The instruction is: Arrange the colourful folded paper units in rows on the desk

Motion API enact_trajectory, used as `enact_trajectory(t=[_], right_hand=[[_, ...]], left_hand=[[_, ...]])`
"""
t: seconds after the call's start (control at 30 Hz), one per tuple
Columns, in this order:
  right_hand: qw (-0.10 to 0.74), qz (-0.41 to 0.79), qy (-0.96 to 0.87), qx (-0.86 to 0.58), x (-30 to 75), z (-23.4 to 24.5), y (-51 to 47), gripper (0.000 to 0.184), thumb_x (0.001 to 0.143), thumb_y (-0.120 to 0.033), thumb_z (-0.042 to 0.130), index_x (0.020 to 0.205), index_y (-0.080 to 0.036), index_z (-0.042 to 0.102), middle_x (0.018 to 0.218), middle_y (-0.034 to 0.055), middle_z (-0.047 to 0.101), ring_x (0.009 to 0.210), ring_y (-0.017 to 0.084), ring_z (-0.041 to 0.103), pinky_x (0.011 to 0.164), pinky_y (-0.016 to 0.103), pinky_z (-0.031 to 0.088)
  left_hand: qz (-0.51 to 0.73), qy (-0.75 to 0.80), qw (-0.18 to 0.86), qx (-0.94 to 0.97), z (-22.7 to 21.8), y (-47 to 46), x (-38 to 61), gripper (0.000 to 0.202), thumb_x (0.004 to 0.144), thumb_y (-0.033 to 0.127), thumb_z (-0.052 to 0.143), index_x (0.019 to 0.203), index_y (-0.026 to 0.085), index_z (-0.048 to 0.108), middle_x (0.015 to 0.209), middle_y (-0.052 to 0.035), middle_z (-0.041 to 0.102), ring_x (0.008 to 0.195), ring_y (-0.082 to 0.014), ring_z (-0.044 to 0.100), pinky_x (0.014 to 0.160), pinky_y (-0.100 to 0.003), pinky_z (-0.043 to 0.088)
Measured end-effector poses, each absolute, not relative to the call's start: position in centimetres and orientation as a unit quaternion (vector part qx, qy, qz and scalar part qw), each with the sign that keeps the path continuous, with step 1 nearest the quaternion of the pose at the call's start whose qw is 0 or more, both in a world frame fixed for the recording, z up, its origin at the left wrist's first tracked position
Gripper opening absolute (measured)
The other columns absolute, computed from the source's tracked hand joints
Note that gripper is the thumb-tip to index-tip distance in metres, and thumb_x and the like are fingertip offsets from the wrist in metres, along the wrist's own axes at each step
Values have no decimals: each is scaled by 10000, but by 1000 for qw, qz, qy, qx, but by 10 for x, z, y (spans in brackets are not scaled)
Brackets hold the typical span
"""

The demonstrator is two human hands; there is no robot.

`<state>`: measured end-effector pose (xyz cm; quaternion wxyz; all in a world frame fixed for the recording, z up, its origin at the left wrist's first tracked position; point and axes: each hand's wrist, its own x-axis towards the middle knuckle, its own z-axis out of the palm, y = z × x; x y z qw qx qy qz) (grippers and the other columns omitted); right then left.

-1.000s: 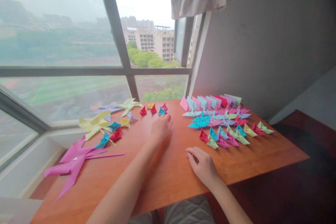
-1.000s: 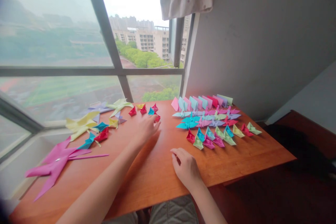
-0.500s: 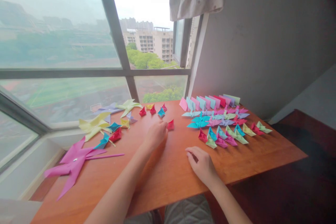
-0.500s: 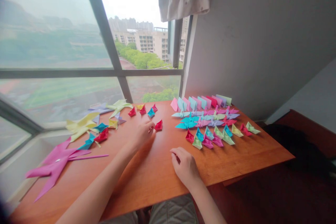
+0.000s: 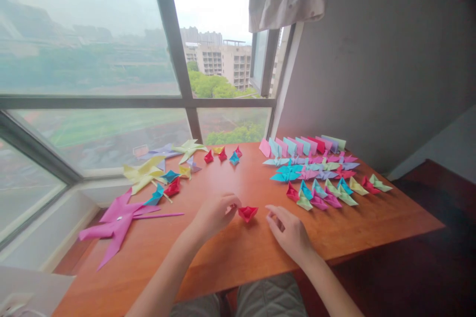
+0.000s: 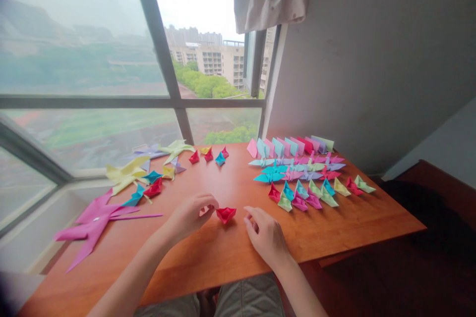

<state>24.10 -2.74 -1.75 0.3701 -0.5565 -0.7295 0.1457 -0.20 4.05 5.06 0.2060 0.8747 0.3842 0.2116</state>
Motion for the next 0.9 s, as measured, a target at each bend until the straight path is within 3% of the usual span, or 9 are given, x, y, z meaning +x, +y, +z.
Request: enact_trajectory(t=[0.17,0.53,0.73,0.9], right_hand=[[366,148,-748,-534,239,-15,-31,298,924,-235,506,1214,-227,574,957,28,671,581,116,568,620,259,515],[337,104,-795,-493,234,-6,-36,244,940,-221,528,1170,-232,609,979,48,684,885,192,653,792,310,525],[346,101,-786,-502,219,-10,-38,157,934,-184,526,1033,-228,640,877,29,669,815,175,644,746,285,507],[382,79,-773,-501,223,-9,-40,163,944,-161,499,928,-222,649,835,37,663,804,167,642,749,271,506]], left_hand=[[224,368,244,869,45,34,1,232,792,51,495,830,183,682,790,-30,673,701,-137,602,634,-210,460],[308,451,295,784,23,42,-10,218,850,172,501,959,168,690,845,-54,705,703,-157,630,655,-251,490],[322,486,290,759,11,46,-19,224,862,247,514,959,156,694,785,-53,718,670,-179,632,642,-279,493],[320,479,301,760,10,45,-21,204,846,247,537,937,173,704,855,-58,749,749,-197,675,689,-285,514]])
